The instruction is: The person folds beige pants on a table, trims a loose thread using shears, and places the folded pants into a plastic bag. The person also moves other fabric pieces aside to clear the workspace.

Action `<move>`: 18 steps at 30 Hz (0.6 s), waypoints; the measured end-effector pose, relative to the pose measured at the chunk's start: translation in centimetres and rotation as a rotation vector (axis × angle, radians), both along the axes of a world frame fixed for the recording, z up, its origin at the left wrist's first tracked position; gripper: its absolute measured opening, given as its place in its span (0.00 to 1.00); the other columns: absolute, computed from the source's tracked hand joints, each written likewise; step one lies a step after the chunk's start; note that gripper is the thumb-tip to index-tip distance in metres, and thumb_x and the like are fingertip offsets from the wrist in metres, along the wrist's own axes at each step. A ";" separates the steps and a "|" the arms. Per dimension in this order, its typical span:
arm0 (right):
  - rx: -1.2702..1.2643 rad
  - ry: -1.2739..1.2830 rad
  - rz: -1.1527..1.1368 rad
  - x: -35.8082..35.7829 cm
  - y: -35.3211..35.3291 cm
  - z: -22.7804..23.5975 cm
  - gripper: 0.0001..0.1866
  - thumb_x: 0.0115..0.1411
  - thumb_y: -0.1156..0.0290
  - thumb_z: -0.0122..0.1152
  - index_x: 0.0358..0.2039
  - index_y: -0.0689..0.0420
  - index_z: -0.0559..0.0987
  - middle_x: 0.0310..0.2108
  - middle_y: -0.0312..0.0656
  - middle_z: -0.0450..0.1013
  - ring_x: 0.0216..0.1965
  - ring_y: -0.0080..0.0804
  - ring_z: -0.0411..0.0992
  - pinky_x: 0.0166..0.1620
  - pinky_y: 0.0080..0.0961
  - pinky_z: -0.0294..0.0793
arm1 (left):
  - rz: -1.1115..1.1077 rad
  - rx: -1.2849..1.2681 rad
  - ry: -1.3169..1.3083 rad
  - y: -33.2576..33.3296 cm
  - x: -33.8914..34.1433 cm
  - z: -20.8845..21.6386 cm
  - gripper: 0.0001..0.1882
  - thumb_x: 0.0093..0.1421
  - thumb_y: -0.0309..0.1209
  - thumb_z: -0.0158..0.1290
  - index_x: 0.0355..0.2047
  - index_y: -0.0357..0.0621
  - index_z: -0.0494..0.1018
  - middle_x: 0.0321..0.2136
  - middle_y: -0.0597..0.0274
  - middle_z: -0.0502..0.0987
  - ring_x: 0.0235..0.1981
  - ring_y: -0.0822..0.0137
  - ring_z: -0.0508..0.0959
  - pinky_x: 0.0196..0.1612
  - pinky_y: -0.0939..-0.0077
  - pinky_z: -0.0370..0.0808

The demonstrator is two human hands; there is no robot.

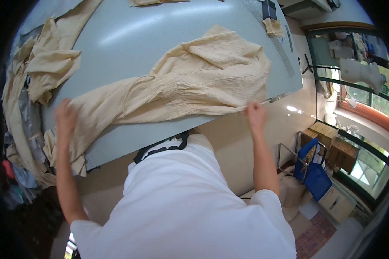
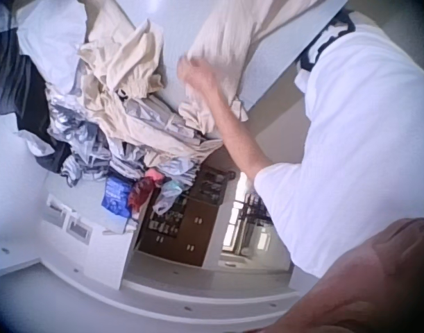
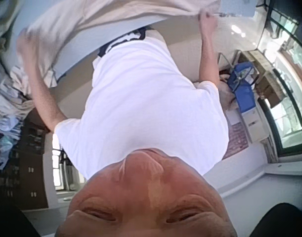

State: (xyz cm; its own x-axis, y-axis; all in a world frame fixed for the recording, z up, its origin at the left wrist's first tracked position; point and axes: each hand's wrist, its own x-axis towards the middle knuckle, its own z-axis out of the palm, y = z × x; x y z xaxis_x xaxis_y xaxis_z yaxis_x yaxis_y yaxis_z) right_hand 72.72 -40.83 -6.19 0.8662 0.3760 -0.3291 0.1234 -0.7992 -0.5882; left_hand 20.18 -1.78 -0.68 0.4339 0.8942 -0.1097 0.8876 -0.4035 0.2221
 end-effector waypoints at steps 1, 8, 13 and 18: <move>0.083 0.262 -0.030 -2.2 -0.2 -1.0 0.18 0.63 0.56 0.60 0.27 0.60 0.80 0.20 0.39 0.76 0.20 0.24 0.73 0.25 0.22 0.72 | -0.170 0.095 -0.142 -0.4 3.6 -2.9 0.15 0.62 0.29 0.51 0.47 0.34 0.74 0.48 0.44 0.75 0.52 0.47 0.73 0.58 0.55 0.66; 0.148 0.647 -0.336 -9.4 2.9 -0.6 0.28 0.63 0.45 0.55 0.30 0.62 0.79 0.23 0.43 0.78 0.21 0.25 0.75 0.24 0.18 0.74 | -0.394 0.028 -0.409 -6.4 21.9 -5.2 0.10 0.59 0.29 0.53 0.39 0.37 0.74 0.40 0.45 0.76 0.47 0.46 0.73 0.55 0.54 0.65; 0.062 0.782 -0.318 -7.8 1.0 -2.1 0.30 0.61 0.43 0.56 0.26 0.62 0.79 0.22 0.45 0.78 0.19 0.26 0.75 0.22 0.19 0.72 | -0.364 -0.104 -0.390 -8.4 18.5 -3.0 0.03 0.58 0.25 0.51 0.32 0.40 0.71 0.28 0.49 0.75 0.36 0.45 0.74 0.44 0.57 0.71; 0.190 0.066 -0.277 -0.4 -3.7 -5.7 0.19 0.59 0.54 0.63 0.27 0.61 0.80 0.24 0.44 0.78 0.25 0.33 0.76 0.30 0.27 0.75 | -0.521 -0.704 0.160 -10.7 15.1 0.2 0.07 0.57 0.30 0.54 0.28 0.37 0.75 0.28 0.42 0.77 0.33 0.42 0.77 0.39 0.52 0.73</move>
State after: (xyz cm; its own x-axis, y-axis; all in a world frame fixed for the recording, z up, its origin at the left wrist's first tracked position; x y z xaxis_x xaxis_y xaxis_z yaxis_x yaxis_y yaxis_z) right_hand 72.36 -44.49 -11.85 0.9231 0.1899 -0.3345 -0.1260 -0.6722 -0.7295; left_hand 35.24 -12.47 -0.44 0.6995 0.2901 -0.6532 0.6709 -0.5814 0.4603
